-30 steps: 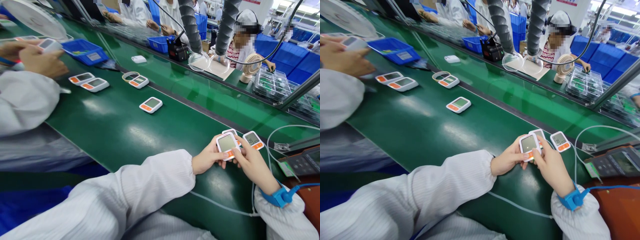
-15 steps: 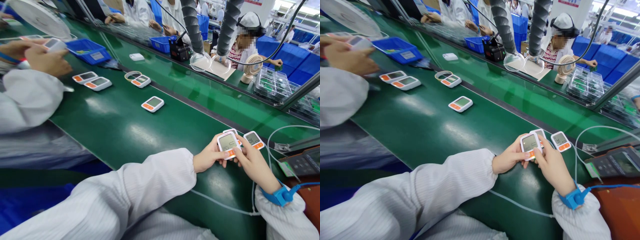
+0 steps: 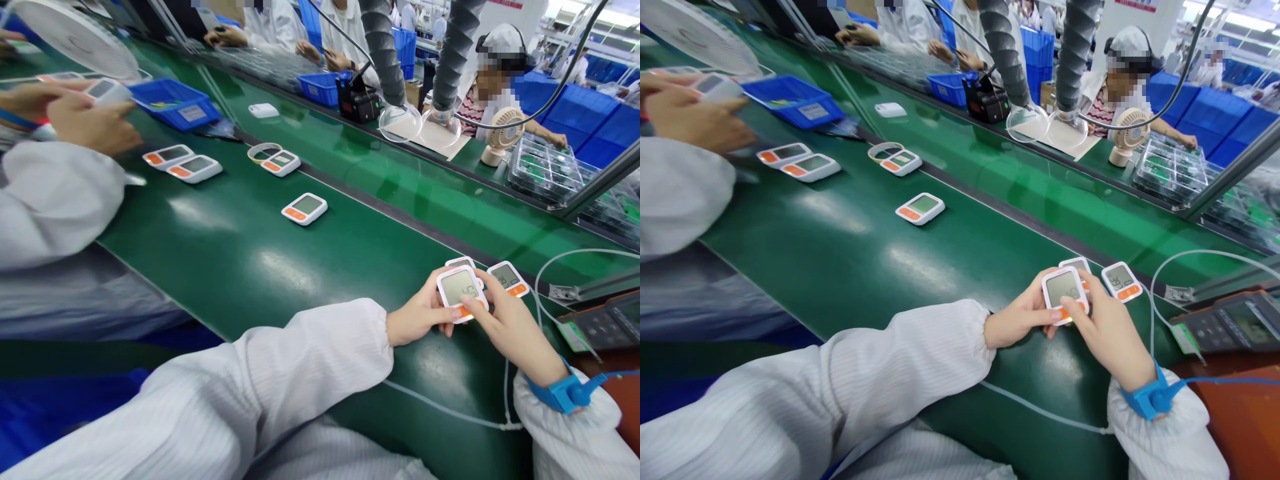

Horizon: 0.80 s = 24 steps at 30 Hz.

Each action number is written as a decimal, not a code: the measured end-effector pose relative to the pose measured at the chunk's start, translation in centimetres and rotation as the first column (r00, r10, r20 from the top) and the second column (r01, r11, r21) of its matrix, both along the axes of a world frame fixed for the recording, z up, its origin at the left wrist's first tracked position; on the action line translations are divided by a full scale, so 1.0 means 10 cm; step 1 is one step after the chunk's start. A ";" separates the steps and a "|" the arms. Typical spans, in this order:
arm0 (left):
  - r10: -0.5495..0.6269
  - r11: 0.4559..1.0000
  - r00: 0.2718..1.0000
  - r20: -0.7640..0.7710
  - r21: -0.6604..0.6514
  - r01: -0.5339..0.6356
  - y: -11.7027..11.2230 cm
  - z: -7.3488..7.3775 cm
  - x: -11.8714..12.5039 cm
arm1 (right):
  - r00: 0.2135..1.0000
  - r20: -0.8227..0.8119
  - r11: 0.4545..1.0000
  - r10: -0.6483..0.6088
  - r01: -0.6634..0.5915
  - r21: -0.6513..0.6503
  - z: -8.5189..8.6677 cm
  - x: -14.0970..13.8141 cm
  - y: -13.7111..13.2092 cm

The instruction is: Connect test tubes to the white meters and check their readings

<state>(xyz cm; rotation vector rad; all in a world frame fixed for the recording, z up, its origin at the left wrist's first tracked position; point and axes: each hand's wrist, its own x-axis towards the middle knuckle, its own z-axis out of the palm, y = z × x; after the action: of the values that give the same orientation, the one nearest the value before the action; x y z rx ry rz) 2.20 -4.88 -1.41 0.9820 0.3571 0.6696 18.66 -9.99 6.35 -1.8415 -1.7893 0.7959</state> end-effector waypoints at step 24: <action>0.099 0.990 0.958 -0.268 0.122 -0.068 0.00 0.04 0.01 | 0.507 0.861 0.988 -0.027 0.145 -0.054 0.16 0.29 -0.13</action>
<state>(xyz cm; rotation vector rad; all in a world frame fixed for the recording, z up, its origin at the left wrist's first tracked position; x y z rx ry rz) 2.32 -4.87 -0.97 1.1751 0.6125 0.6359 21.53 -11.29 7.99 -2.6698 -2.1690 -0.1827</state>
